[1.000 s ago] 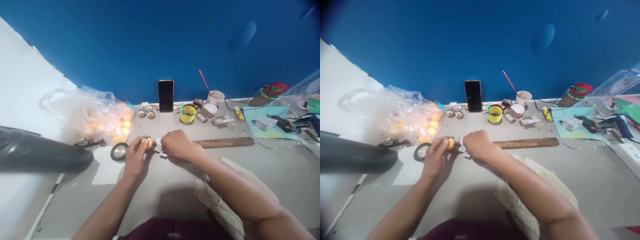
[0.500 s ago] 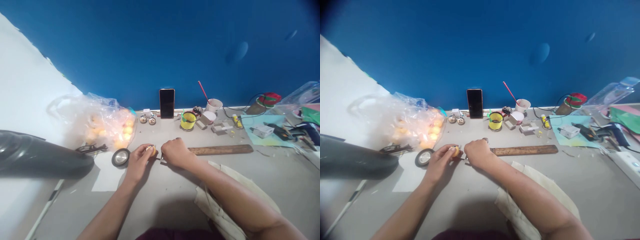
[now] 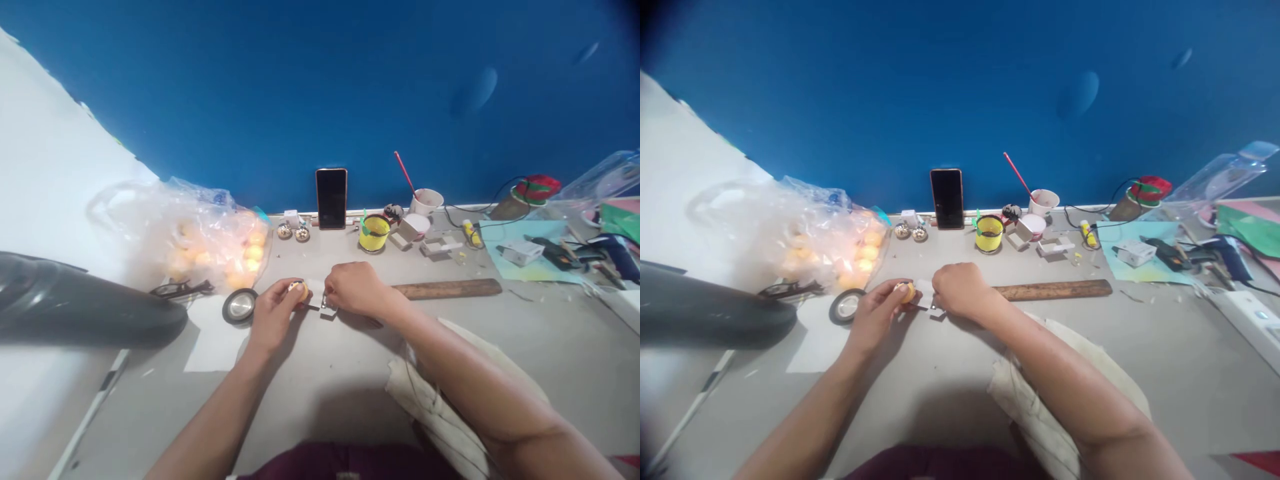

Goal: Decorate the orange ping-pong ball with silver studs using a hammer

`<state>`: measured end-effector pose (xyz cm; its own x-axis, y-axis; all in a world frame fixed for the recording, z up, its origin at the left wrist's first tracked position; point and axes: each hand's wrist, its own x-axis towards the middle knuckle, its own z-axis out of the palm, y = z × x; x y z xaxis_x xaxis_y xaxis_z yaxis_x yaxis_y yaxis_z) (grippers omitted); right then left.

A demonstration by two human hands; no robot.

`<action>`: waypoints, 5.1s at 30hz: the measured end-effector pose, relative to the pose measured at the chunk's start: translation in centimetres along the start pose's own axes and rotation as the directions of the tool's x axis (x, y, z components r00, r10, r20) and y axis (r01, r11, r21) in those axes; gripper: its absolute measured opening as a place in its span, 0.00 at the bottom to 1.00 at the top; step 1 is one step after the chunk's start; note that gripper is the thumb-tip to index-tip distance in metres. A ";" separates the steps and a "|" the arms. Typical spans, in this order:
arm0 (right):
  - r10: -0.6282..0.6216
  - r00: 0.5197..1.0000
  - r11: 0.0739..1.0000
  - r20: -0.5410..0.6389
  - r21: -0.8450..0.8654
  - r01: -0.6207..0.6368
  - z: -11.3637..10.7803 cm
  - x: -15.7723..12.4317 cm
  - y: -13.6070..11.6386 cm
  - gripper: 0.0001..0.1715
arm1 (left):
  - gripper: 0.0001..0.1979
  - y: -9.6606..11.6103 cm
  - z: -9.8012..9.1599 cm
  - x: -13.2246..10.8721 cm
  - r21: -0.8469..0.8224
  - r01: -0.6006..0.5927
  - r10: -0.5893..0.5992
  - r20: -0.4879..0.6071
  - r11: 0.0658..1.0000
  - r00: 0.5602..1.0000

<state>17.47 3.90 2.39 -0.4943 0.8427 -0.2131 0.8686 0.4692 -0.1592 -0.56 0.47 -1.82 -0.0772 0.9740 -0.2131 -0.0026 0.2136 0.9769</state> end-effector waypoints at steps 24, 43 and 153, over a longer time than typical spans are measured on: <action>-0.087 0.994 0.996 -0.061 -0.036 0.085 0.9 0.2 0.0 0.15 | 0.17 0.2 -0.2 -0.2 0.066 -0.043 0.045 -0.030 0.997 0.999; -0.025 0.998 0.982 -0.059 0.185 0.035 1.4 1.2 1.3 0.13 | 0.18 0.8 -0.1 -0.7 0.086 -0.213 0.222 -0.117 0.973 0.968; 0.013 1.000 -0.284 0.018 0.959 -0.013 3.7 2.1 -0.1 0.18 | 0.11 0.8 0.0 -1.3 0.079 -0.372 0.376 -0.058 0.925 0.925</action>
<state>16.27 4.64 -1.62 -0.4838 0.8438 -0.2323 -0.2731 -0.3977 -0.8759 -0.46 -0.67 -0.77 -0.1301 0.9766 0.1714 0.1046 -0.1583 0.9818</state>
